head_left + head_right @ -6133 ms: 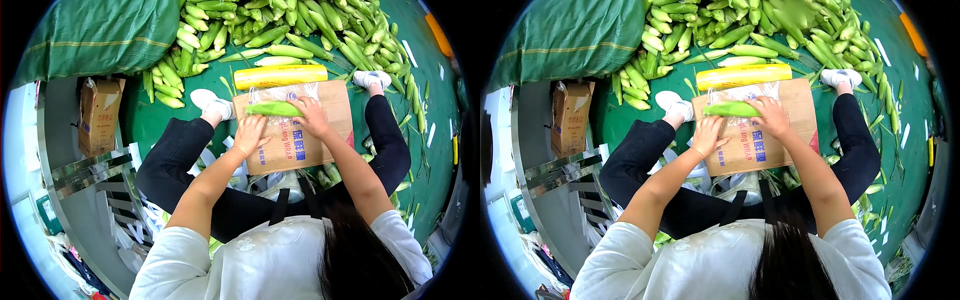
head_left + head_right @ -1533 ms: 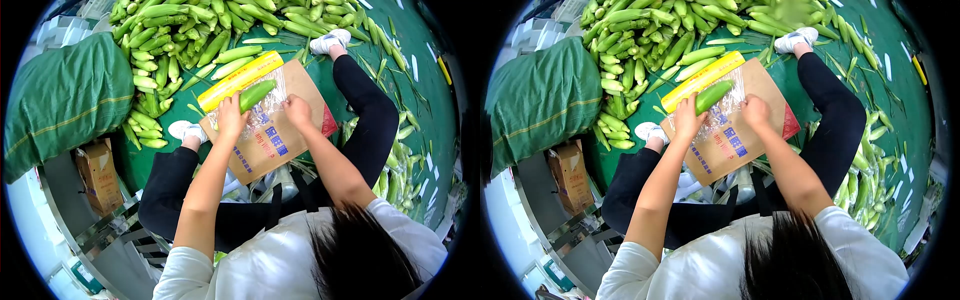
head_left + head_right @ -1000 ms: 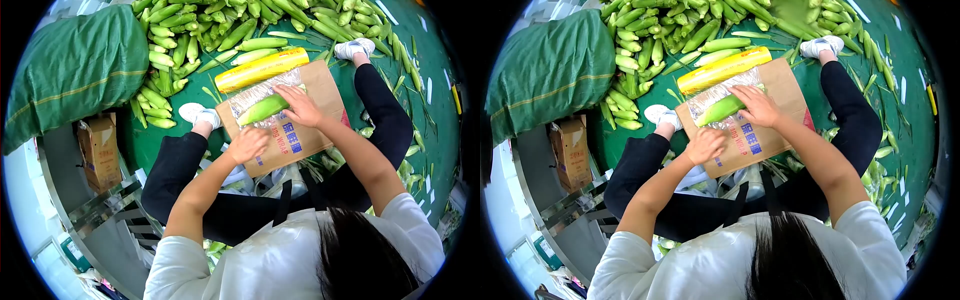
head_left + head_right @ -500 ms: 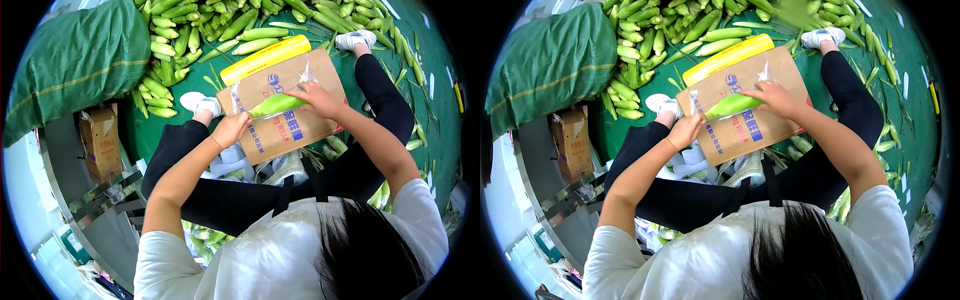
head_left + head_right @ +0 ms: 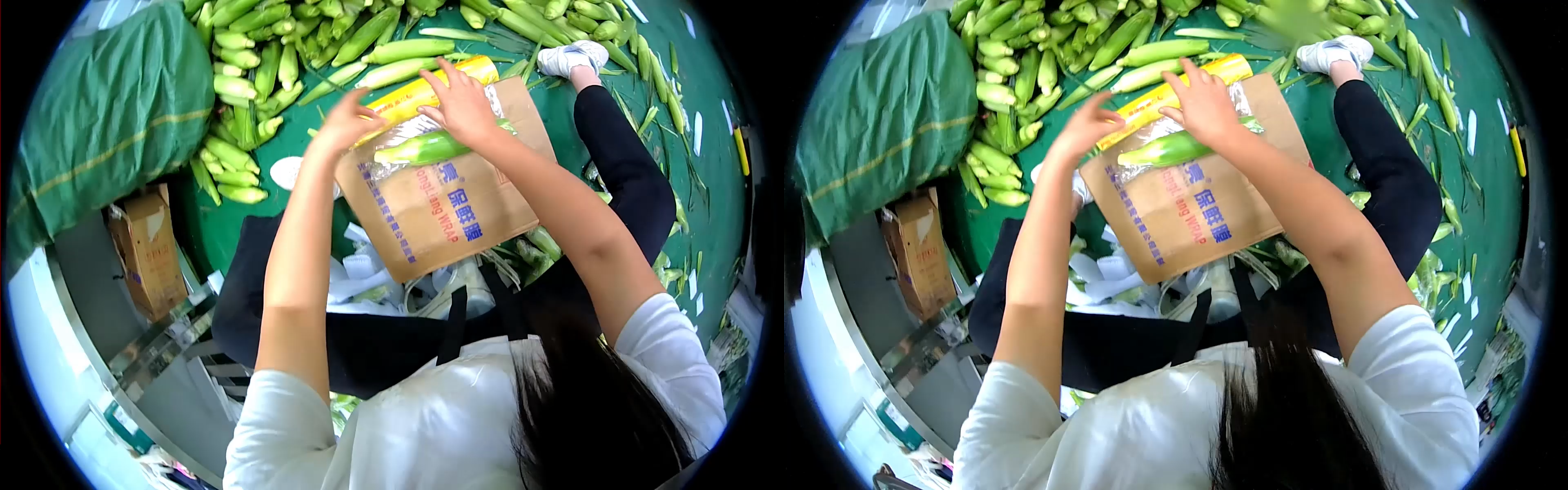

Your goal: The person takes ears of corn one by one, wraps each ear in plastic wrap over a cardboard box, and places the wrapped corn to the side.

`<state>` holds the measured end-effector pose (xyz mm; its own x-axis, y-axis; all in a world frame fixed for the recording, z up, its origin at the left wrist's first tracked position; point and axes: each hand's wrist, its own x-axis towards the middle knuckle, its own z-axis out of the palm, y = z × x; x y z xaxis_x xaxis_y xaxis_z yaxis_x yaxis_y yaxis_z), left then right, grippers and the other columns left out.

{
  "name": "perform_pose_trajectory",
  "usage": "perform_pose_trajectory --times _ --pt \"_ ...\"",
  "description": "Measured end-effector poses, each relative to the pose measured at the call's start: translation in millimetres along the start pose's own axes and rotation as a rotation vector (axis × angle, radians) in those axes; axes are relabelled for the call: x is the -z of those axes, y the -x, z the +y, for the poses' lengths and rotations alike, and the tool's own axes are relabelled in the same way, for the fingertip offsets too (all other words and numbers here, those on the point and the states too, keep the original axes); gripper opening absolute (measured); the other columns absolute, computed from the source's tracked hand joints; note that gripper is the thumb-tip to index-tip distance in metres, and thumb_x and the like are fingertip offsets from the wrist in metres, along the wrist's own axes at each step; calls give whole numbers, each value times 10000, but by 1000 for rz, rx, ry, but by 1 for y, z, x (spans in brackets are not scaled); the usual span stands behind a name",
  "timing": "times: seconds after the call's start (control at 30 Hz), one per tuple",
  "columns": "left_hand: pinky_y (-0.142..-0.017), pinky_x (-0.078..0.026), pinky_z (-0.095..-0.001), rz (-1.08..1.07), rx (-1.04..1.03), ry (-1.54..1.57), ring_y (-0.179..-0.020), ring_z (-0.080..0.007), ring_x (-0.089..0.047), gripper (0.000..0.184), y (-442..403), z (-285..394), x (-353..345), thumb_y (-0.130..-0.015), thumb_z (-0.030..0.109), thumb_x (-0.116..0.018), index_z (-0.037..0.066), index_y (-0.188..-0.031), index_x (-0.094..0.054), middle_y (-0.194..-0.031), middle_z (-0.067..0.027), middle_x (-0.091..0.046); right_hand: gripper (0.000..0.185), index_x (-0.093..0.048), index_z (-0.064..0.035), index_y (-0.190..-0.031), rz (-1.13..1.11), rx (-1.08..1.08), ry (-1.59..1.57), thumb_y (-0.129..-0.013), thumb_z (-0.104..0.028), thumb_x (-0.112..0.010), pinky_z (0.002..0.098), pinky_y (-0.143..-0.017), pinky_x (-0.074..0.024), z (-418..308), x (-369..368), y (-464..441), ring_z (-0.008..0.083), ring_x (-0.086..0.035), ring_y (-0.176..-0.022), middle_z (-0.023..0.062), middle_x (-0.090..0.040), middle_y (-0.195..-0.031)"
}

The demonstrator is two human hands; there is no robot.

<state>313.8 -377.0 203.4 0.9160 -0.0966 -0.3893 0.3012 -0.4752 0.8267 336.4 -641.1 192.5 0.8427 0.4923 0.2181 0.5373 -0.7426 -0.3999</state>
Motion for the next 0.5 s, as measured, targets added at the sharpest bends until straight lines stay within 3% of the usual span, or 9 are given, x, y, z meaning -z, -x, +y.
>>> perform_pose_trajectory --times 0.03,0.07,0.1,0.17,0.3,0.37,0.4,0.47,0.5 --pt "-784 -544 -294 197 -2 143 -874 -180 -681 750 -2 4 18 -812 177 -806 0 -1454 -461 -1017 -117 -720 571 -606 -110 -1276 -50 -25 -77 -864 -497 -692 501 -930 -474 0 2 -12 352 -631 -1069 202 -614 -1234" --pt "-798 -536 -293 424 13 -45 -879 -167 -672 558 1 23 30 -874 162 -728 6 -1375 -537 -1040 -116 -711 567 -615 -112 -1260 -141 3 29 -843 -483 -718 476 -831 -505 -11 7 -3 330 -659 -903 154 -648 -1080" --pt "-774 -531 -286 593 -61 17 -835 -141 -658 412 0 25 33 -915 157 -663 10 -1293 -590 -978 -84 -707 628 -616 -130 -1251 -216 105 105 -825 -586 -688 442 -804 -505 -17 7 16 298 -650 -980 96 -668 -1023" --pt "-753 -522 -275 588 -126 113 -793 -122 -641 353 -11 17 25 -925 152 -650 15 -1248 -616 -919 -57 -695 663 -618 -139 -1265 -126 284 135 -767 -554 -759 427 -767 -520 -22 14 33 288 -652 -971 90 -670 -973" --pt "-743 -532 -280 273 -189 14 -795 -137 -665 283 -32 46 -40 -946 143 -642 41 -1209 -668 -909 -67 -709 707 -623 -122 -1272 -628 139 -4 -694 -461 -846 439 -869 -526 -22 24 2 314 -649 -1068 126 -687 -1093" --pt "-912 -531 -322 162 -326 16 -1020 -218 -695 323 -48 47 -73 -940 161 -650 50 -1244 -654 -1087 -113 -727 727 -617 -102 -1274 -944 89 -98 -668 -434 -844 430 -936 -514 -28 47 -15 334 -641 -1117 155 -681 -1162" --pt "-971 -508 -323 92 -394 -50 -1137 -259 -663 356 -42 60 -88 -934 156 -656 52 -1274 -645 -1198 -133 -703 805 -604 -100 -1320 -922 123 -176 -639 -457 -843 400 -994 -499 -21 46 -12 330 -629 -1167 176 -684 -1208" --pt "-1200 -218 -559 -180 -420 -239 -1452 -339 -380 444 -48 34 -120 -996 420 -553 185 -1365 -632 -1555 -179 -427 805 -630 -105 -1310 -1093 218 -283 -637 -491 -848 405 -1009 -492 3 -3 9 323 -641 -1143 173 -696 -1199" --pt "-1211 -59 -620 -235 -288 -311 -1534 -334 -211 467 -37 31 -135 -1001 517 -482 285 -1379 -629 -1652 -151 -259 806 -643 -107 -1305 -1169 259 -340 -637 -508 -850 408 -1016 -488 10 -17 16 319 -647 -1132 172 -702 -1194"
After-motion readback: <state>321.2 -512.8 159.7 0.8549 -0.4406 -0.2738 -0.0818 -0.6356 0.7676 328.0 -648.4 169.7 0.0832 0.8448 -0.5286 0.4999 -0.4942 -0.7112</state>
